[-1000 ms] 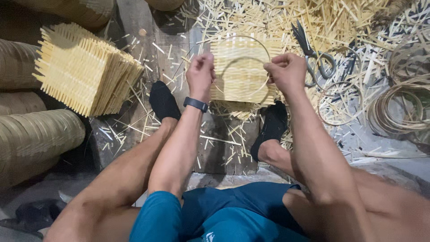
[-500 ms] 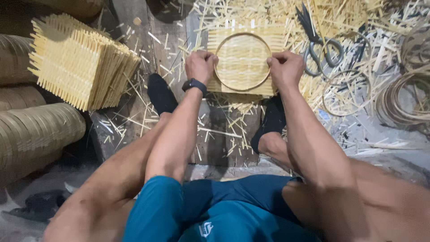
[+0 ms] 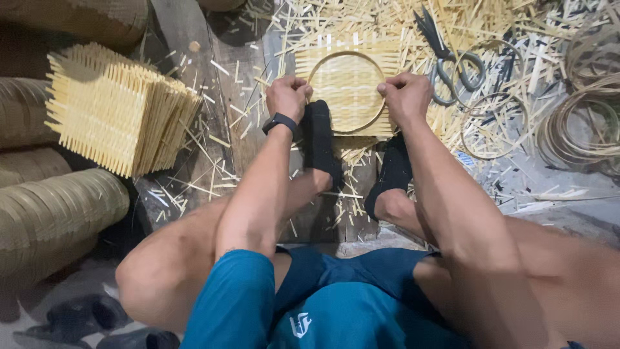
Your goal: The person repeatedly picks up woven bamboo basket bases, places them on a wooden block, and uses shears to trim the protruding edges of the rims. After trimming, the person stacks the finished pieces on a nearby pile.
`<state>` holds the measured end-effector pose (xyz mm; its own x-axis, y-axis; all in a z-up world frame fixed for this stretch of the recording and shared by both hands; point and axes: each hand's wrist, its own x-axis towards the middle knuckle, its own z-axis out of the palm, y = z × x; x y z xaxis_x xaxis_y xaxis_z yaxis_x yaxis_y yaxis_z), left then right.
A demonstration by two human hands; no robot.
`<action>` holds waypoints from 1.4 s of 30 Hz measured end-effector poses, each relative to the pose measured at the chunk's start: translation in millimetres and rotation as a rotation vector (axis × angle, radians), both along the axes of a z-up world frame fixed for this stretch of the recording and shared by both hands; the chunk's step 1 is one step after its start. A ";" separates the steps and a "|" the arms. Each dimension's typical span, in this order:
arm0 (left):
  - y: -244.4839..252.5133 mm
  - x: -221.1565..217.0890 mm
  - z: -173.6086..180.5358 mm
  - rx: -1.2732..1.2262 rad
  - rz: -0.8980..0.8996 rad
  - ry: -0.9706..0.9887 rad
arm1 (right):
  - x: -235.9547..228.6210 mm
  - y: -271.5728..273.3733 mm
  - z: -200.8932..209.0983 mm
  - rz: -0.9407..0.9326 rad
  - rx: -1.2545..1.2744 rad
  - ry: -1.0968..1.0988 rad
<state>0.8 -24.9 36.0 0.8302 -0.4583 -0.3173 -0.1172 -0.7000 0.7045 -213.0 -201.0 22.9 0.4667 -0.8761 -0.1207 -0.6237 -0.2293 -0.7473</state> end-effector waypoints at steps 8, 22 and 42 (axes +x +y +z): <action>13.8 -6.8 -32.5 -0.022 -0.022 -0.122 | -10.4 -3.3 -18.5 -0.032 0.246 -0.030; -33.8 15.2 0.6 -0.324 -0.466 -0.482 | 8.7 62.3 29.9 -0.126 0.385 0.274; -71.5 8.8 -34.9 -0.301 -0.476 -0.189 | 53.6 36.2 57.1 0.350 -0.512 -0.233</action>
